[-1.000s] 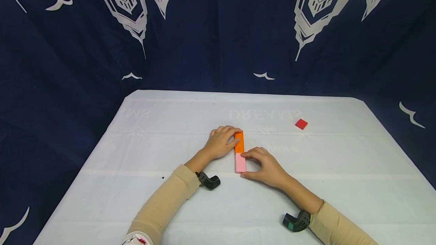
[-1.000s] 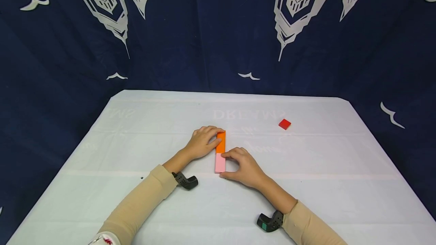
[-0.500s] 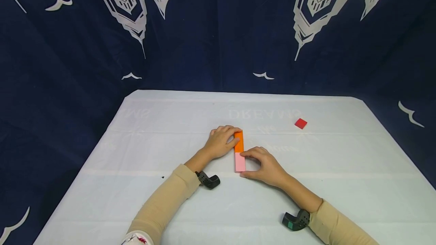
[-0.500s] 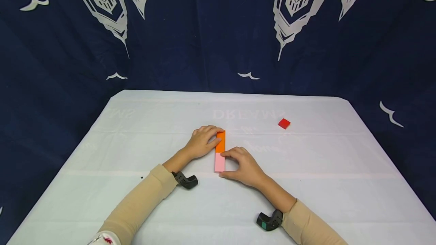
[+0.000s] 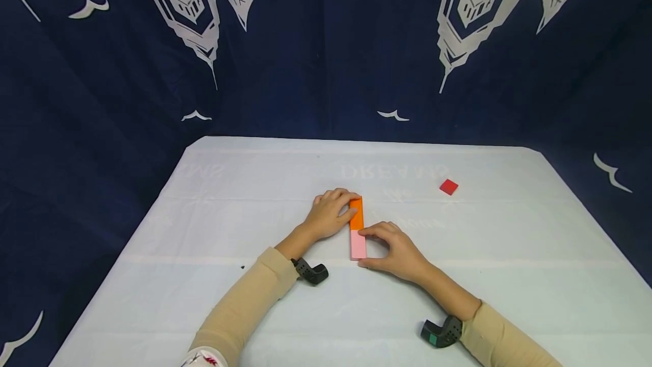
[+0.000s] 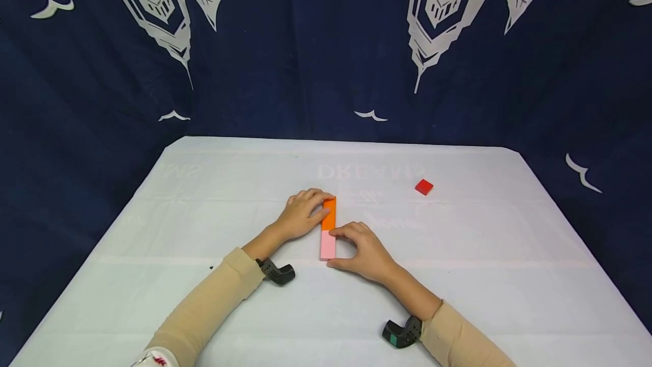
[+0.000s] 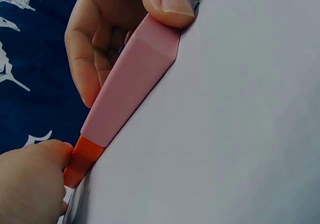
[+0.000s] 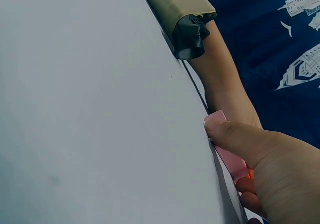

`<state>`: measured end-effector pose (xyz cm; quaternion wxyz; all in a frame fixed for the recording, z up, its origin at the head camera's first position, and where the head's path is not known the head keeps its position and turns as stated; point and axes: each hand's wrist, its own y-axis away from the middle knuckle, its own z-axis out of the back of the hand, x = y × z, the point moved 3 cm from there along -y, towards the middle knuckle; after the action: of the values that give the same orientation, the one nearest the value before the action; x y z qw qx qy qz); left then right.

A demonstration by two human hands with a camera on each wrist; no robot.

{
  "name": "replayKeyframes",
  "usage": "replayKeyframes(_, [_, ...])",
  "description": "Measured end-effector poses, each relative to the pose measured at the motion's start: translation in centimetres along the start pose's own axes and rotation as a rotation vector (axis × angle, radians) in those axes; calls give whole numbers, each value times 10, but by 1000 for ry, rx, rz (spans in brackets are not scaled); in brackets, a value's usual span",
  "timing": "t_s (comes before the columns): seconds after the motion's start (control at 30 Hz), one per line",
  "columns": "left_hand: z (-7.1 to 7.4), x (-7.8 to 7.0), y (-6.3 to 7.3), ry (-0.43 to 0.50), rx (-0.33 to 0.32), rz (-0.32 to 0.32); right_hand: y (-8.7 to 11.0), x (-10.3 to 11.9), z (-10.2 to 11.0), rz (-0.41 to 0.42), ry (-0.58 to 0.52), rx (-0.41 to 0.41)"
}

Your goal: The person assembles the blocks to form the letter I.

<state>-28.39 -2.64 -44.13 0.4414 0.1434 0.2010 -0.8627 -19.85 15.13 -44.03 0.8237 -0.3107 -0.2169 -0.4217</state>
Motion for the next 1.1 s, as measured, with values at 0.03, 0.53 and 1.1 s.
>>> replayKeyframes(0.03, [0, 0, 0, 5, -8, 0, 0, 0, 0, 1, 2, 0])
replayKeyframes(0.53, [13, -8, 4, 3, -7, -45, -3, 3, 1, -9, -12, 22])
replayKeyframes(1.1, [13, -16, 28, 33, 63, -165, 1, -1, 0, 24, -11, 0])
